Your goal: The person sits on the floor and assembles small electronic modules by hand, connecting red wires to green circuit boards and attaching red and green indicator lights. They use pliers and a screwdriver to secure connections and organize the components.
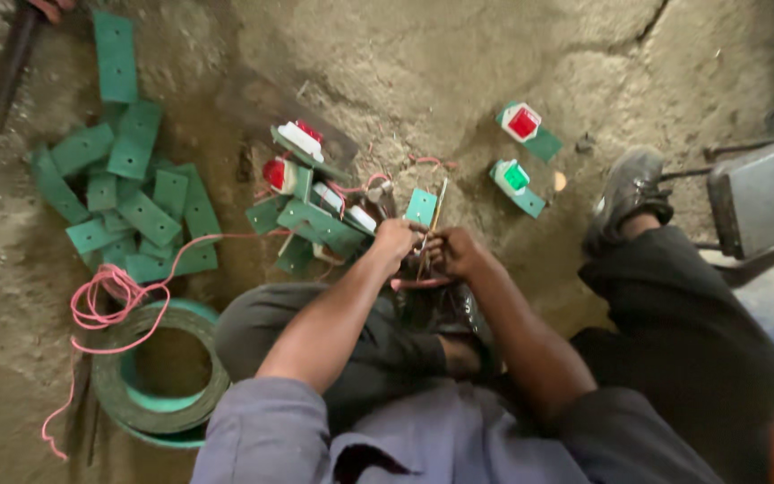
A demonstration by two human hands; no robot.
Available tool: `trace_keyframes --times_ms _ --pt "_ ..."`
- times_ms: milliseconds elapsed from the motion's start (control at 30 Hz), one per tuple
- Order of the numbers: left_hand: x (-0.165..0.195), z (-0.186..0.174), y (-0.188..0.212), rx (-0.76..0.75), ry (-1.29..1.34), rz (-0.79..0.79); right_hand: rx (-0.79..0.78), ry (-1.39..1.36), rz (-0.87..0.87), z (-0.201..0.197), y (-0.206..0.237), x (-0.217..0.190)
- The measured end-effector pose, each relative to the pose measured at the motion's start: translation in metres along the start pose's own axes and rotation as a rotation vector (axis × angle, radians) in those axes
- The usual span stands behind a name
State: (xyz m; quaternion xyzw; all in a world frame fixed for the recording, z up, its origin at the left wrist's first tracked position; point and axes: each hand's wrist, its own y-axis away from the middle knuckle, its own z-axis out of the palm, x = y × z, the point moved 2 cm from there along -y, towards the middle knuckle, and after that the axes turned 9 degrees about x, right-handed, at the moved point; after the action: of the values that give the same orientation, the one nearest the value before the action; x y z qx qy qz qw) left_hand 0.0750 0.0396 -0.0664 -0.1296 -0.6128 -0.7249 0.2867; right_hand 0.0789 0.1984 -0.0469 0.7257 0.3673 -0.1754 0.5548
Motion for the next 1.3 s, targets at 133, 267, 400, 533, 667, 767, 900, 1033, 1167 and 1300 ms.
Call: trace_keyframes --times_ms 133,267,400,533,667,767,900,1033,1167,1300 --pt "0.000 -0.003 -0.005 -0.012 -0.110 0.070 0.154 0.233 -0.262 -0.007 0.020 -0.015" --pt "0.000 -0.005 -0.008 0.025 -0.118 0.100 0.366 0.515 -0.882 -0.004 0.052 -0.032" --pt "0.000 -0.003 -0.006 0.011 -0.106 0.052 0.412 0.623 -0.840 0.000 0.065 -0.035" --pt "-0.001 -0.001 -0.002 -0.028 -0.041 0.024 0.419 0.646 -0.812 0.001 0.061 -0.029" --pt "0.000 -0.001 0.000 -0.025 -0.056 0.005 0.384 0.650 -0.563 0.004 0.038 -0.017" --pt "0.002 -0.001 0.001 -0.026 0.027 -0.040 0.115 0.025 -0.049 0.005 0.015 -0.006" --pt "0.004 -0.002 0.004 -0.088 0.131 -0.084 -0.037 -0.085 0.036 -0.001 0.012 -0.003" --pt "0.005 -0.005 0.002 -0.024 -0.035 0.023 0.089 0.171 -0.207 -0.006 0.027 -0.014" --pt "0.006 -0.004 0.000 0.005 -0.082 0.051 0.393 0.735 -0.895 -0.001 0.058 -0.029" --pt "0.010 -0.003 0.001 -0.006 -0.035 0.007 0.378 0.794 -0.851 0.005 0.059 -0.032"
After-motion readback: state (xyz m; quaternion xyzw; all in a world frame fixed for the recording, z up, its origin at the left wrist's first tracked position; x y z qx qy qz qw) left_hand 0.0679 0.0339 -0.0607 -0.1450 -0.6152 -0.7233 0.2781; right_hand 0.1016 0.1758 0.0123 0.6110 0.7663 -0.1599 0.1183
